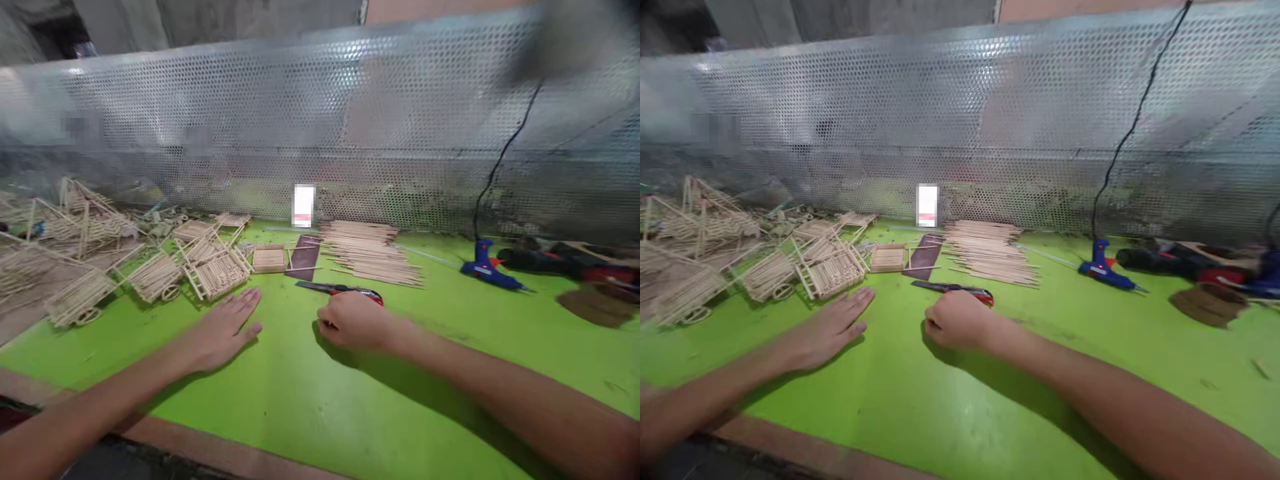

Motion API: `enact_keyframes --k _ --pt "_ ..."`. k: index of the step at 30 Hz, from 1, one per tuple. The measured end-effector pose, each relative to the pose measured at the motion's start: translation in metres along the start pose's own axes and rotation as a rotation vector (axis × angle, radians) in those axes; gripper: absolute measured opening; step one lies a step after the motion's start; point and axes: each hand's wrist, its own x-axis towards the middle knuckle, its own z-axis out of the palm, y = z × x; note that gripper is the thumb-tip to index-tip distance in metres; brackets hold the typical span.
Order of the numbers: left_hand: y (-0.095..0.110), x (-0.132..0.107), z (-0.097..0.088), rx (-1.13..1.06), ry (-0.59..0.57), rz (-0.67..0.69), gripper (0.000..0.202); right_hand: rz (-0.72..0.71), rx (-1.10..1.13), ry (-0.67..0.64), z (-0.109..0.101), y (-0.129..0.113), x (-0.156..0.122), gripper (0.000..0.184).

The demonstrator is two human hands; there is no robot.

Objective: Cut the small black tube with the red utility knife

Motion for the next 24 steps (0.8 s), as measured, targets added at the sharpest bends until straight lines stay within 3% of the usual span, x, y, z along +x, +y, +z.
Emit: enact_keyframes --k 6,13,18,21,24 --pt "0.001 -0.009 -0.001 0.041 -0.008 0.088 0.076 -0.001 0.068 -0.006 0.0 0.001 0.0 0.038" --pt "-0.009 -0.016 0.004 0.096 0.105 0.227 0.075 -0.008 0.058 0.007 0.002 0.002 0.002 0.037" --pt "-0.003 -0.015 0.004 0.088 0.068 0.172 0.075 -0.003 0.015 -0.005 0.001 0.001 0.002 0.037" --pt "0.003 -0.012 -0.006 0.083 0.03 0.154 0.072 0.004 -0.012 0.005 0.001 0.0 0.002 0.036" --pt "0.002 0.0 -0.036 0.093 0.109 0.161 0.063 -0.005 -0.013 0.018 0.003 0.001 0.002 0.036"
